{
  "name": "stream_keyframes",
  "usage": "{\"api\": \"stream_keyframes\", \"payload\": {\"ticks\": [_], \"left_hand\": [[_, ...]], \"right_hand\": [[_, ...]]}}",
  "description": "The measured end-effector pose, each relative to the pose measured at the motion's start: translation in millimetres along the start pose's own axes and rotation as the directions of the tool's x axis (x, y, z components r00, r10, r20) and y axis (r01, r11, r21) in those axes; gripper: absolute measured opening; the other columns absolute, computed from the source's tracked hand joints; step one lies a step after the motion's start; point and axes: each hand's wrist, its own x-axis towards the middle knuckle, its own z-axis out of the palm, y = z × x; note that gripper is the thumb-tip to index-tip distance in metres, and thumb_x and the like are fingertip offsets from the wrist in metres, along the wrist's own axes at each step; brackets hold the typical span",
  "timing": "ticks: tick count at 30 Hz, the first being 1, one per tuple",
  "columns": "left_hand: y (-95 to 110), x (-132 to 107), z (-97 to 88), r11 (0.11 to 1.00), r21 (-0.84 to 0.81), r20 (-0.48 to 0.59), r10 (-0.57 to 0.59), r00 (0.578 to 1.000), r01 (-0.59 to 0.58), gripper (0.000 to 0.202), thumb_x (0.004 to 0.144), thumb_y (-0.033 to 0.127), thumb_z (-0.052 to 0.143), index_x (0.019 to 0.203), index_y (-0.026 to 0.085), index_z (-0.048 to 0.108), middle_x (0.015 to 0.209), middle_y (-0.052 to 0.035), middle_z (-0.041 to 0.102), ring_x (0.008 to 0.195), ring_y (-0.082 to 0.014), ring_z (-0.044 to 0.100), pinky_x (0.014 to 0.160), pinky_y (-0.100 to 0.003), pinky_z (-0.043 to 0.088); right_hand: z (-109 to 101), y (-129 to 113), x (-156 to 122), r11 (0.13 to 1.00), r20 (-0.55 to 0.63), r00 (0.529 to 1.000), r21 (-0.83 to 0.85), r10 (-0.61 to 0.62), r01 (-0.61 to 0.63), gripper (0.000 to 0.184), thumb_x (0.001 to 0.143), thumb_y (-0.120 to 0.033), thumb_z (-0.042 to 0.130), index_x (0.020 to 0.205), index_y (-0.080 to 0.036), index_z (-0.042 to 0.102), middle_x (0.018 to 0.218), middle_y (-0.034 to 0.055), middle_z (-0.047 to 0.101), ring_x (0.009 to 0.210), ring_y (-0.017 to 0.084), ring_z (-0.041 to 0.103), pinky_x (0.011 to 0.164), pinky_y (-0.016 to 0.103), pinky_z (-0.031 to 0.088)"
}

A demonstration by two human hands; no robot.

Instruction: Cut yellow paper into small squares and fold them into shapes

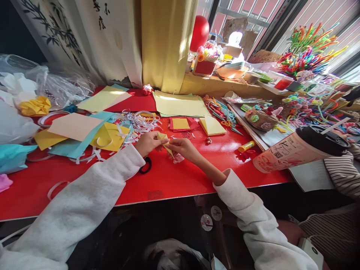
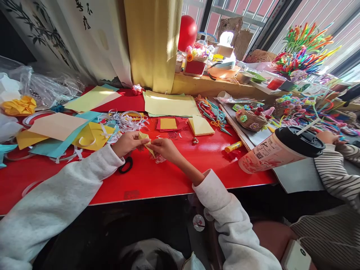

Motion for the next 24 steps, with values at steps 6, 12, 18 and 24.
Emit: {"api": "stream_keyframes", "payload": {"ticks": [6,12,18,24], "left_hand": [[-0.5,1.0,-1.7,0.999,-0.009,-0.047,0.040,0.998,-0.040,0.032,0.063,0.042,0.073,0.064,0.013,0.061,0.055,-0.0027,0.062,0.045,-0.0111,0.055,0.046,-0.023,0.044],[7.6,-2.1,-3.8,0.980,-0.191,-0.021,-0.059,0.998,0.054,0.029,0.061,0.038,0.075,0.065,0.011,0.064,0.060,-0.0054,0.066,0.047,-0.0114,0.056,0.047,-0.023,0.046],[8.7,-2.1,-5.6,0.960,-0.261,-0.067,-0.121,0.990,0.099,0.027,0.059,0.033,0.077,0.066,0.011,0.064,0.061,-0.0038,0.065,0.051,-0.0122,0.060,0.051,-0.022,0.049],[5.4,-0.7,-6.2,0.964,-0.248,-0.065,-0.117,0.991,0.097,0.027,0.060,0.035,0.076,0.069,0.012,0.065,0.064,-0.0044,0.066,0.054,-0.0133,0.061,0.051,-0.023,0.049]], "right_hand": [[-1.2,-1.8,-1.9,0.988,0.158,0.976,0.021,0.150,-0.155,0.037,0.070,-0.048,0.066,0.069,-0.012,0.058,0.066,0.0044,0.067,0.055,0.013,0.064,0.047,0.019,0.047],[-0.8,0.5,-0.1,0.997,0.105,0.992,0.022,0.069,-0.072,0.036,0.071,-0.046,0.067,0.069,-0.011,0.060,0.059,0.0035,0.065,0.051,0.013,0.063,0.047,0.021,0.050],[-3.7,-0.4,-0.8,0.984,0.178,0.978,0.115,0.113,-0.135,0.033,0.072,-0.042,0.068,0.078,-0.010,0.062,0.071,0.0060,0.069,0.061,0.014,0.067,0.057,0.022,0.053],[-5.2,-0.4,-1.8,0.988,0.141,0.985,0.100,0.103,-0.118,0.037,0.070,-0.044,0.069,0.082,-0.009,0.063,0.067,0.0064,0.069,0.059,0.014,0.067,0.056,0.023,0.053]]}}
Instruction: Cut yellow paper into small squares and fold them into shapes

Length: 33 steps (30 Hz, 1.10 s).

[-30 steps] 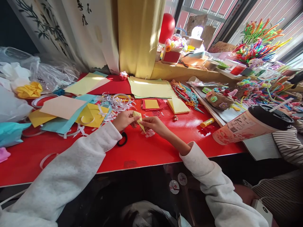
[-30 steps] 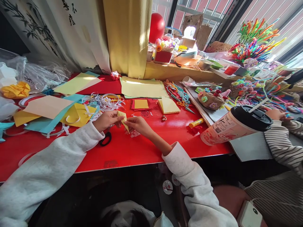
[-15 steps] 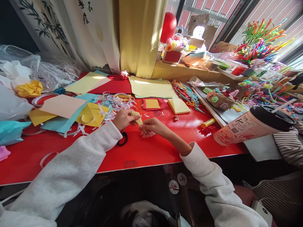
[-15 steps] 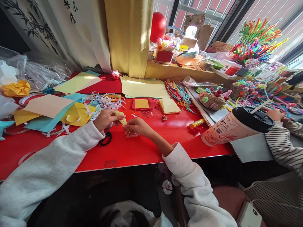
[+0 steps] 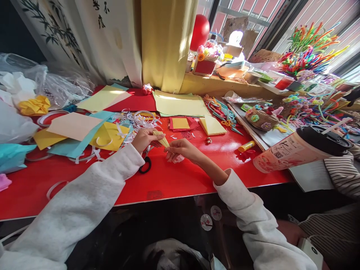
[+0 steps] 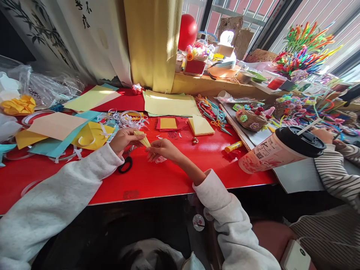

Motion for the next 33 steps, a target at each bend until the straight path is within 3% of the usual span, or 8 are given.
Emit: {"api": "stream_keyframes", "payload": {"ticks": [7,11,17,24,26,29,31,33], "left_hand": [[2.1,1.2,-1.0,1.000,0.007,-0.035,-0.008,0.999,0.008,0.029,0.054,0.034,0.080,0.065,0.011,0.065,0.060,-0.0045,0.065,0.045,-0.0123,0.058,0.046,-0.023,0.047],[3.0,0.9,-1.1,1.000,0.009,-0.028,-0.010,1.000,0.011,0.029,0.053,0.032,0.080,0.064,0.010,0.065,0.057,-0.0043,0.064,0.043,-0.0120,0.058,0.045,-0.023,0.047],[0.7,2.2,-3.7,1.000,0.007,-0.038,-0.006,0.999,0.006,0.029,0.054,0.033,0.079,0.066,0.010,0.066,0.062,-0.0059,0.067,0.045,-0.0121,0.058,0.045,-0.023,0.047],[1.8,1.1,-2.2,1.000,-0.008,-0.024,-0.019,1.000,0.019,0.029,0.054,0.032,0.079,0.065,0.010,0.064,0.059,-0.0045,0.065,0.043,-0.0110,0.057,0.043,-0.022,0.046],[3.7,0.4,-2.6,1.000,-0.017,-0.056,-0.013,0.998,0.012,0.029,0.054,0.032,0.079,0.066,0.010,0.064,0.060,-0.0037,0.065,0.043,-0.0103,0.056,0.045,-0.021,0.046],[6.7,0.0,-4.2,0.999,-0.024,-0.116,0.035,0.993,-0.038,0.027,0.059,0.032,0.075,0.071,0.012,0.063,0.065,-0.0022,0.065,0.051,-0.0110,0.059,0.049,-0.021,0.047],[7.4,0.5,-4.8,0.998,-0.003,-0.102,0.062,0.993,-0.062,0.025,0.060,0.034,0.074,0.070,0.013,0.062,0.068,-0.0009,0.064,0.058,-0.0120,0.061,0.052,-0.021,0.047],[6.2,1.2,-4.1,0.996,0.065,-0.022,0.069,0.997,-0.067,0.025,0.060,0.035,0.074,0.067,0.014,0.062,0.066,0.0004,0.062,0.061,-0.0111,0.059,0.054,-0.020,0.046]], "right_hand": [[-2.0,0.1,-1.9,0.994,0.123,0.986,0.015,0.109,-0.111,0.036,0.071,-0.042,0.069,0.083,-0.009,0.064,0.078,0.0090,0.071,0.070,0.015,0.069,0.063,0.022,0.055],[-1.9,0.3,-2.4,0.997,0.114,0.990,-0.003,0.080,-0.080,0.034,0.073,-0.041,0.068,0.080,-0.008,0.064,0.073,0.0082,0.071,0.067,0.016,0.069,0.060,0.022,0.055],[-3.3,-3.3,-5.7,0.986,0.151,0.975,0.014,0.160,-0.164,0.029,0.076,-0.035,0.067,0.089,-0.009,0.066,0.083,0.0103,0.072,0.074,0.015,0.070,0.065,0.021,0.055],[-2.7,-5.5,-7.3,0.989,0.142,0.980,0.016,0.141,-0.144,0.028,0.077,-0.035,0.066,0.084,-0.008,0.066,0.080,0.0105,0.071,0.073,0.016,0.070,0.066,0.022,0.056],[-2.7,-5.3,-6.0,0.991,0.098,0.987,0.028,0.130,-0.133,0.028,0.077,-0.035,0.066,0.086,-0.008,0.066,0.079,0.0103,0.071,0.071,0.016,0.069,0.065,0.023,0.055],[-5.2,-5.1,-2.7,0.998,-0.113,0.993,0.065,0.018,-0.011,0.025,0.077,-0.033,0.065,0.084,-0.009,0.065,0.073,0.0078,0.069,0.063,0.013,0.067,0.061,0.022,0.054],[-7.9,-5.1,-0.5,0.991,-0.294,0.951,0.070,-0.092,0.118,0.023,0.076,-0.033,0.064,0.080,-0.010,0.064,0.070,0.0051,0.067,0.059,0.009,0.063,0.059,0.020,0.052],[-9.6,-5.0,1.0,0.972,-0.415,0.892,0.066,-0.179,0.225,0.023,0.075,-0.035,0.065,0.080,-0.013,0.062,0.071,0.0026,0.065,0.059,0.008,0.061,0.057,0.019,0.051]]}}
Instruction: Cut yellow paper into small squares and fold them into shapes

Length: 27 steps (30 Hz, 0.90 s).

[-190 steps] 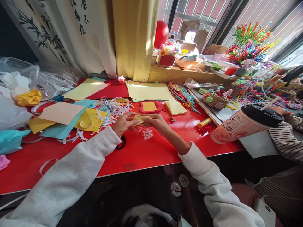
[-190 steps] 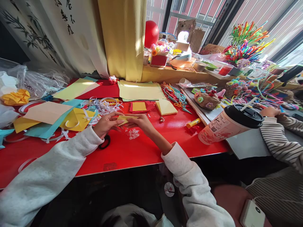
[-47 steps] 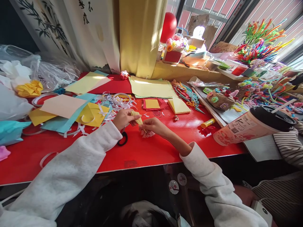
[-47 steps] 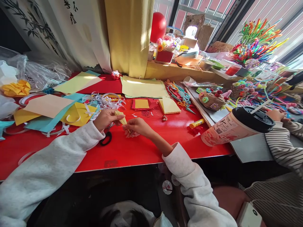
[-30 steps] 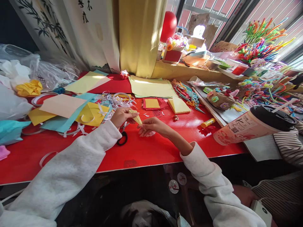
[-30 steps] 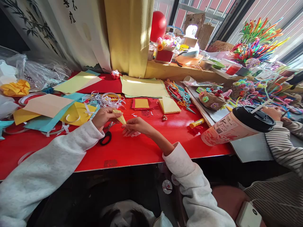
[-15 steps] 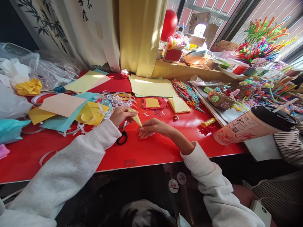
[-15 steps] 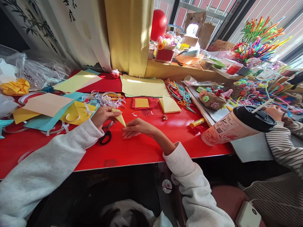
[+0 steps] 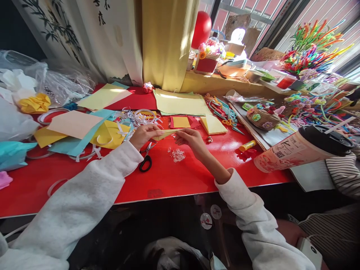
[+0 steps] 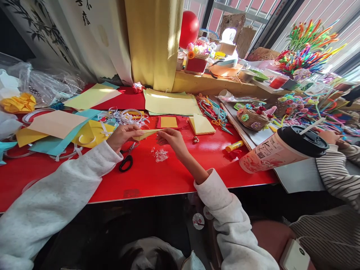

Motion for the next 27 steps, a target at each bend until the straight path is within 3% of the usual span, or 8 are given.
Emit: {"api": "stream_keyframes", "payload": {"ticks": [2,4,11,16,20,27], "left_hand": [[-2.9,0.2,2.1,0.996,0.090,0.106,0.009,0.994,-0.019,0.026,0.060,0.037,0.074,0.067,0.014,0.065,0.064,0.0011,0.060,0.060,-0.0099,0.056,0.055,-0.020,0.043],[-6.3,-0.4,4.8,0.987,0.156,0.179,0.015,0.984,-0.044,0.028,0.060,0.040,0.074,0.068,0.014,0.067,0.063,0.0007,0.060,0.061,-0.0102,0.054,0.057,-0.021,0.042],[-10.0,-3.1,9.7,0.963,0.248,0.299,0.031,0.954,-0.109,0.036,0.067,0.048,0.067,0.077,0.014,0.070,0.069,-0.0014,0.065,0.063,-0.0116,0.055,0.062,-0.024,0.045],[-10.4,-2.8,11.8,0.987,0.132,0.273,0.048,0.961,-0.087,0.036,0.062,0.046,0.072,0.072,0.013,0.064,0.063,0.0006,0.058,0.054,-0.0099,0.053,0.054,-0.023,0.046],[-12.1,-1.8,10.9,0.997,0.056,0.225,0.033,0.974,-0.047,0.037,0.062,0.046,0.073,0.074,0.012,0.066,0.067,-0.0014,0.059,0.062,-0.0119,0.056,0.052,-0.022,0.049],[-15.3,-1.3,10.7,0.998,0.030,0.232,0.046,0.972,-0.054,0.035,0.065,0.045,0.071,0.081,0.013,0.070,0.068,-0.0020,0.062,0.061,-0.0117,0.058,0.052,-0.022,0.051]], "right_hand": [[0.5,0.3,0.5,0.998,-0.020,0.999,0.026,-0.050,0.051,0.025,0.073,-0.037,0.065,0.084,-0.015,0.061,0.075,0.0012,0.064,0.064,0.009,0.061,0.058,0.019,0.051],[2.4,0.8,-0.2,0.998,0.036,0.997,0.023,-0.064,0.063,0.028,0.072,-0.040,0.066,0.085,-0.016,0.060,0.078,0.0007,0.062,0.069,0.010,0.061,0.059,0.021,0.052],[5.4,0.8,-2.0,0.992,0.132,0.990,-0.102,-0.056,0.069,0.032,0.074,-0.046,0.061,0.082,-0.015,0.061,0.075,0.0004,0.058,0.068,0.010,0.057,0.056,0.019,0.048],[5.7,-2.1,-3.7,0.991,0.209,0.978,-0.126,-0.025,0.052,0.033,0.078,-0.046,0.057,0.082,-0.014,0.063,0.074,0.0016,0.061,0.071,0.011,0.058,0.059,0.019,0.049],[4.8,-3.9,-5.9,0.998,0.251,0.968,-0.059,-0.004,0.019,0.029,0.078,-0.039,0.060,0.093,-0.015,0.065,0.086,0.0027,0.066,0.078,0.012,0.061,0.069,0.023,0.053],[4.5,1.4,-4.3,0.996,0.188,0.982,-0.093,0.004,0.013,0.026,0.076,-0.035,0.062,0.089,-0.014,0.068,0.081,0.0025,0.068,0.077,0.014,0.063,0.071,0.026,0.054]]}}
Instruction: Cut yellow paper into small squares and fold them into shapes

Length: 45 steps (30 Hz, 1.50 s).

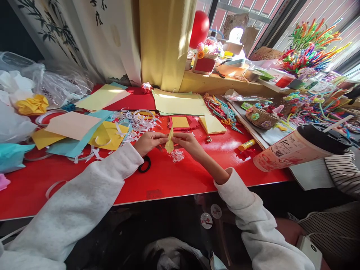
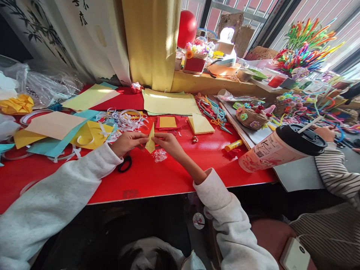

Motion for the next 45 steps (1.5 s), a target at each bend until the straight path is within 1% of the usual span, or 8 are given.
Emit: {"api": "stream_keyframes", "payload": {"ticks": [8,14,18,24,29,33,41,45], "left_hand": [[4.2,-1.7,3.0,0.994,0.113,-0.010,0.001,1.000,0.000,0.033,0.063,0.043,0.073,0.069,0.012,0.065,0.058,0.0010,0.058,0.054,-0.0105,0.056,0.054,-0.023,0.050],[-2.2,-1.2,-0.1,0.978,0.205,-0.048,0.039,0.998,-0.029,0.033,0.070,0.046,0.067,0.075,0.014,0.062,0.062,0.0010,0.059,0.054,-0.0113,0.058,0.056,-0.023,0.048],[-4.7,-0.9,0.2,0.959,0.276,-0.084,0.082,0.993,-0.056,0.033,0.073,0.047,0.063,0.075,0.014,0.061,0.062,0.0007,0.058,0.053,-0.0105,0.056,0.054,-0.023,0.045],[0.2,0.0,2.7,0.987,0.161,0.008,0.007,1.000,-0.009,0.037,0.065,0.048,0.069,0.078,0.013,0.064,0.073,-0.0023,0.061,0.059,-0.0109,0.055,0.054,-0.023,0.048],[2.5,0.0,1.1,0.988,0.145,-0.023,-0.045,0.999,0.048,0.037,0.060,0.046,0.073,0.073,0.013,0.064,0.065,0.0006,0.056,0.053,-0.0092,0.052,0.051,-0.023,0.046],[-0.1,1.2,-0.7,0.991,0.127,-0.028,-0.030,0.999,0.034,0.036,0.061,0.045,0.073,0.075,0.013,0.064,0.064,0.0018,0.056,0.054,-0.0089,0.052,0.054,-0.022,0.047],[-3.7,2.2,-2.3,0.971,0.237,-0.026,0.023,0.999,-0.017,0.036,0.068,0.048,0.066,0.076,0.013,0.068,0.067,-0.0013,0.060,0.061,-0.0120,0.056,0.059,-0.024,0.048],[-0.2,0.9,-0.2,0.976,0.216,-0.050,0.014,0.999,-0.003,0.040,0.065,0.051,0.067,0.077,0.013,0.069,0.069,-0.0019,0.061,0.062,-0.0127,0.056,0.058,-0.025,0.050]], "right_hand": [[-1.0,7.1,1.3,0.999,0.039,0.999,0.001,0.038,-0.038,0.030,0.071,-0.044,0.065,0.076,-0.014,0.065,0.071,0.0010,0.065,0.071,0.015,0.064,0.070,0.027,0.055],[1.4,4.9,1.1,0.998,0.053,0.997,0.011,0.064,-0.065,0.038,0.075,-0.050,0.060,0.090,-0.015,0.062,0.072,0.0009,0.062,0.066,0.013,0.061,0.064,0.028,0.056],[4.0,4.7,2.0,0.998,0.120,0.991,0.010,0.057,-0.059,0.037,0.070,-0.043,0.068,0.093,-0.015,0.062,0.076,0.0011,0.062,0.071,0.012,0.060,0.066,0.026,0.056],[2.8,9.1,3.7,1.000,0.133,0.991,-0.004,0.026,-0.026,0.035,0.069,-0.041,0.070,0.090,-0.014,0.062,0.074,0.0009,0.063,0.069,0.012,0.060,0.064,0.024,0.054],[1.7,8.7,2.8,0.998,0.104,0.995,-0.066,0.011,-0.004,0.036,0.069,-0.036,0.070,0.097,-0.015,0.060,0.076,0.0016,0.065,0.070,0.014,0.062,0.066,0.027,0.054],[2.0,6.5,1.7,0.994,0.075,0.997,-0.105,-0.020,0.028,0.031,0.074,-0.032,0.066,0.098,-0.014,0.060,0.076,0.0024,0.065,0.068,0.014,0.062,0.067,0.028,0.054],[2.3,10.4,3.8,0.993,0.101,0.995,-0.116,-0.020,0.031,0.035,0.073,-0.034,0.066,0.101,-0.014,0.061,0.087,0.0043,0.066,0.075,0.015,0.064,0.071,0.030,0.055],[1.2,10.2,3.5,0.991,0.113,0.993,-0.130,-0.023,0.038,0.030,0.075,-0.033,0.065,0.098,-0.014,0.063,0.081,0.0032,0.066,0.072,0.014,0.064,0.070,0.029,0.055]]}}
